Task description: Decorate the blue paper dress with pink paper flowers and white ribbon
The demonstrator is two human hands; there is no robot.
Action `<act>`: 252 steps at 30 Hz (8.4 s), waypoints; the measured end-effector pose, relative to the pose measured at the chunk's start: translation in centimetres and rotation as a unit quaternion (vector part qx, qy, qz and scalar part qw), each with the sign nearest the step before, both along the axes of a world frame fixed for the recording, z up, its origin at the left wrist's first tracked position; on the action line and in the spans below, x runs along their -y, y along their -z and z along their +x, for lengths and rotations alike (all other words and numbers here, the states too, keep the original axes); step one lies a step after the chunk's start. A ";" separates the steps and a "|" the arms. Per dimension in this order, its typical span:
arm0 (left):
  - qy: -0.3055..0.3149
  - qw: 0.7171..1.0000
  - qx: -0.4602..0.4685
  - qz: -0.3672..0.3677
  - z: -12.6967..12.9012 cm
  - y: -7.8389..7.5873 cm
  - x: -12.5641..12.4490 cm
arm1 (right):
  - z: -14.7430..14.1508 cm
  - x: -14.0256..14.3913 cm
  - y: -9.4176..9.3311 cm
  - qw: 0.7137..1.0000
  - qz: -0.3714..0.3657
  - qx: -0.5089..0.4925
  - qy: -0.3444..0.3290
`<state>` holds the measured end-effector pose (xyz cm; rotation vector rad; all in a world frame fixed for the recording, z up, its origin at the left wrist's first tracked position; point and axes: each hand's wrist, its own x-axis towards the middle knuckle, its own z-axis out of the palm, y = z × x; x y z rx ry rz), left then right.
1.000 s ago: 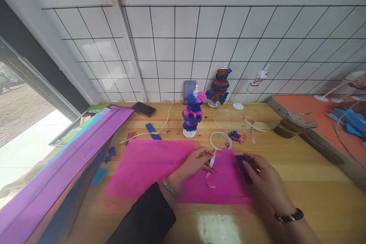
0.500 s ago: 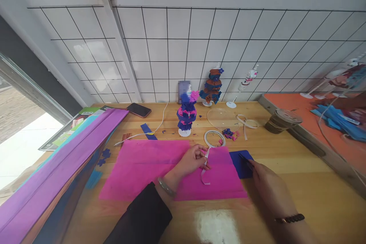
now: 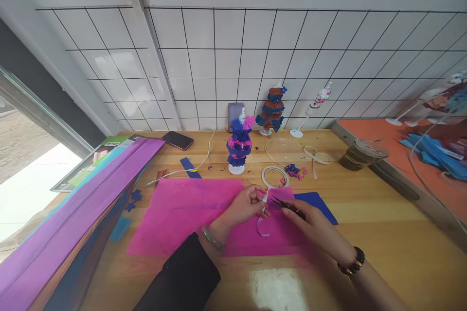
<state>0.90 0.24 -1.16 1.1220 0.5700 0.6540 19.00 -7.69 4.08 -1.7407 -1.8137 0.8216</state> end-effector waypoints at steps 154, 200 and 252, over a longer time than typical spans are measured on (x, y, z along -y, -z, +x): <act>-0.232 0.971 0.040 0.044 -0.5 -1.1 -0.1 | 7.2 1.4 5.7 0.904 0.162 0.377 0.120; -0.161 0.980 -0.001 0.119 -0.2 -1.1 0.3 | -3.4 -4.2 2.1 0.966 0.255 0.001 -0.039; -0.122 0.983 -0.033 0.133 -0.3 -1.5 0.6 | -4.6 -3.9 1.6 0.982 0.099 -0.159 -0.026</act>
